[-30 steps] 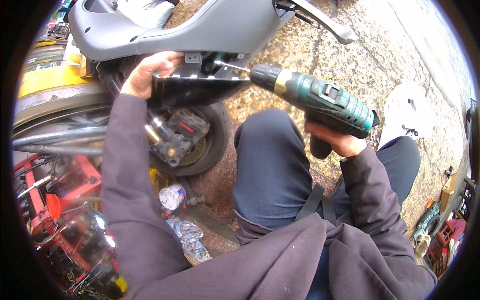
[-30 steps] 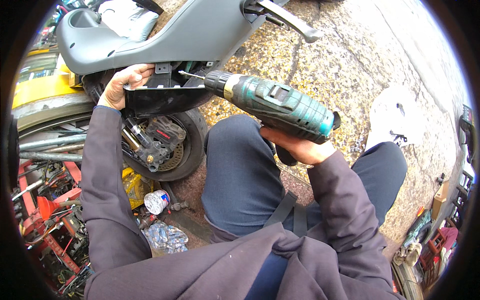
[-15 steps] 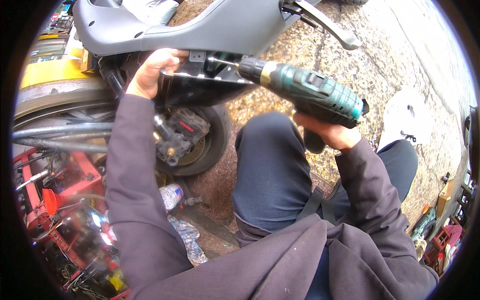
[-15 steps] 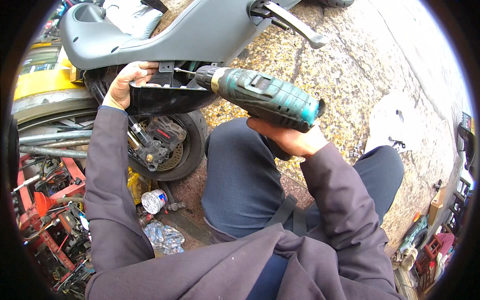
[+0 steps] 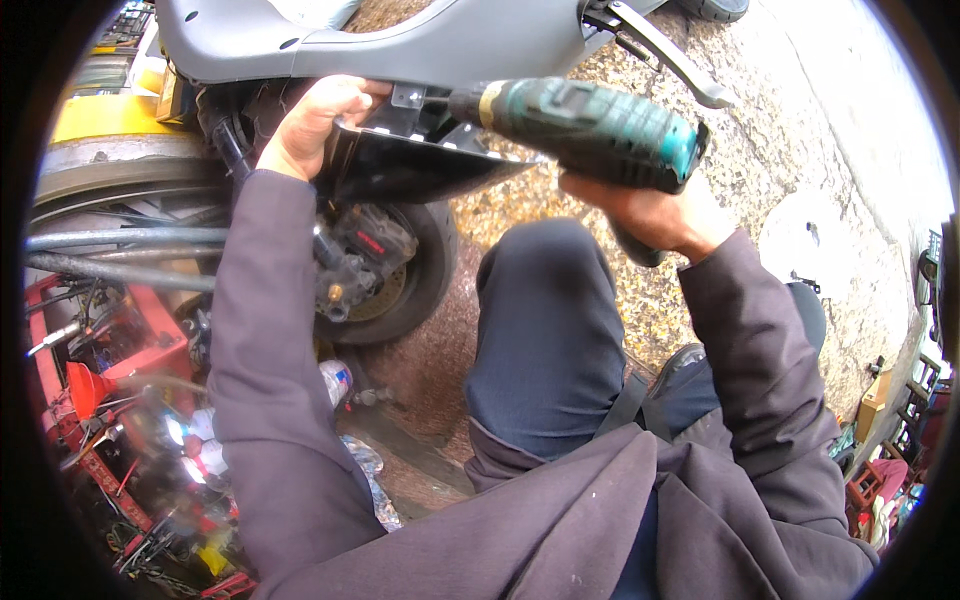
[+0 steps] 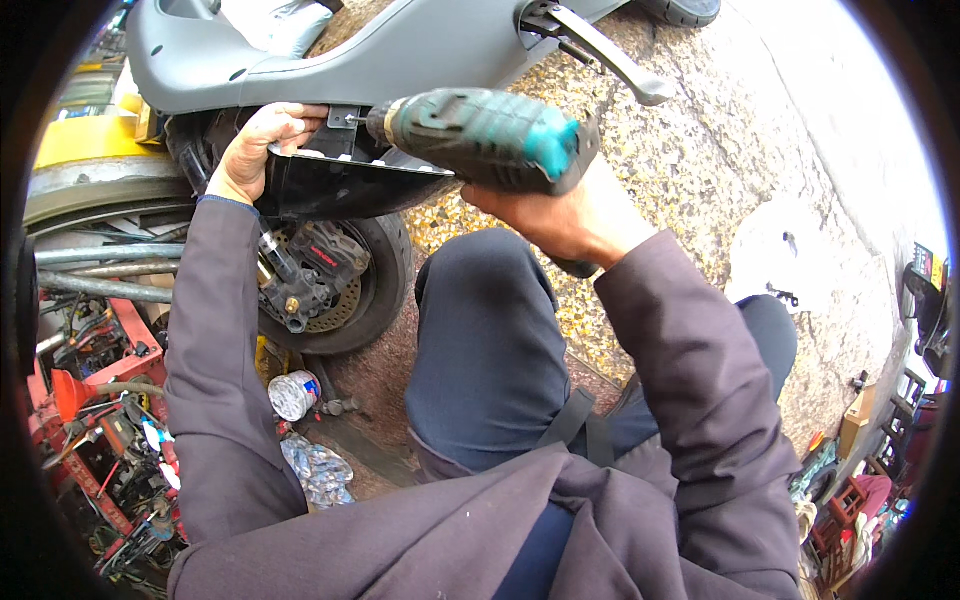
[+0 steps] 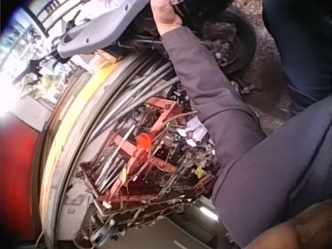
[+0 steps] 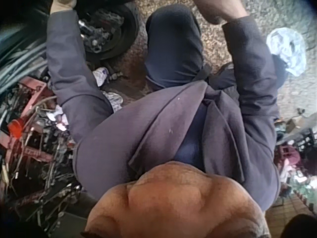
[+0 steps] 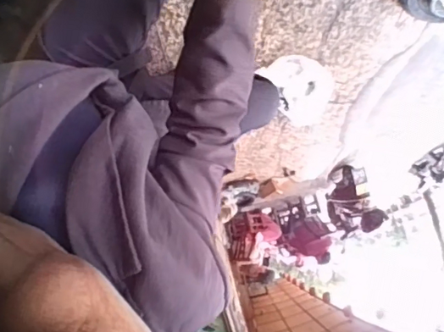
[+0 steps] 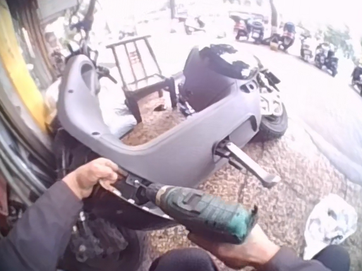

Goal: The person kneels beside a motorcycle and installs a gray front fairing. They align the fairing, insert screws by hand, and use a cordless drill to fasten the fairing to the frame.

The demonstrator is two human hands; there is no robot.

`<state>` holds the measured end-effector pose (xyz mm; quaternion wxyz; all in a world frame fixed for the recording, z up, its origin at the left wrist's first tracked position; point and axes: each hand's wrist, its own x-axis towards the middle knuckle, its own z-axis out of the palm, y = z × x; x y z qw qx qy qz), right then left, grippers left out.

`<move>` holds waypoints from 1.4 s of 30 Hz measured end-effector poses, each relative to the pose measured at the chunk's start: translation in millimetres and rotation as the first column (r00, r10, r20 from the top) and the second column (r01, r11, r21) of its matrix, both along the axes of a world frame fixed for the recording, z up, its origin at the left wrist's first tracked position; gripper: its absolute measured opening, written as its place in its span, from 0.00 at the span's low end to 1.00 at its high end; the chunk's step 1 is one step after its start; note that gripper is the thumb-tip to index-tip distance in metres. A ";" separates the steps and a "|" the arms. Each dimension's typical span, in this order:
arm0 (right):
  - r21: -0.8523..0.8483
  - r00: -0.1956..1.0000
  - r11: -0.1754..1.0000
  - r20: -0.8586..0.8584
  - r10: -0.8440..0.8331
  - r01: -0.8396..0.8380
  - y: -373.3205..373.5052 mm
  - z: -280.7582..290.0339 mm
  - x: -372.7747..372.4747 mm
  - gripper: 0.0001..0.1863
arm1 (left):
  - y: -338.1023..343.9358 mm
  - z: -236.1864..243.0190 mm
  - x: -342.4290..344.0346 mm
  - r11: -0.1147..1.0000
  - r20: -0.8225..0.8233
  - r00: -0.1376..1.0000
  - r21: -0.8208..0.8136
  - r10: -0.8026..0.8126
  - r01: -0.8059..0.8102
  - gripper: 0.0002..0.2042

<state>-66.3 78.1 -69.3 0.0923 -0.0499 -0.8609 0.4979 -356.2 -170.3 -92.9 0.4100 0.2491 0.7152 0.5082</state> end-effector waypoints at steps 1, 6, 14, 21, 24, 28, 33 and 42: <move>0.094 0.982 0.993 -0.167 0.083 -0.068 3.6 8.6 -7.1 0.22 | 0.6 0.5 2.7 0.999 0.023 1.000 0.032 0.003 -0.004 0.30; 0.281 0.902 0.938 -0.318 0.292 -0.204 4.5 50.4 -43.0 0.17 | 3.6 3.2 11.1 0.996 0.140 0.990 0.084 0.031 -0.043 0.23; 0.476 0.957 0.875 -0.203 0.205 -0.087 -17.4 60.9 -45.6 0.11 | -3.2 -5.8 0.5 0.992 0.082 0.997 0.126 -0.002 -0.009 0.23; 0.740 0.958 0.609 0.241 0.158 -0.287 -20.0 83.5 -47.0 0.29 | -7.9 -9.3 -5.3 0.996 0.068 0.998 0.090 -0.004 -0.002 0.23; 0.762 0.960 0.585 0.188 0.207 -0.276 -18.3 97.8 -57.8 0.32 | -6.1 -5.8 -1.9 0.998 0.049 0.999 0.068 -0.015 0.011 0.20; 0.571 0.921 0.722 0.228 0.316 -0.390 -5.7 115.4 -70.3 0.16 | -3.2 4.6 3.9 0.996 0.162 0.986 0.070 0.041 -0.053 0.18; 0.526 0.935 0.787 0.051 0.351 -0.324 17.0 94.3 -50.2 0.15 | -5.3 15.8 -0.8 0.998 0.260 0.965 0.046 0.020 -0.033 0.18; 0.132 0.980 0.973 0.088 0.177 -0.187 84.5 51.3 29.8 0.23 | -29.4 13.8 1.2 0.993 -0.005 0.999 0.104 0.048 -0.047 0.22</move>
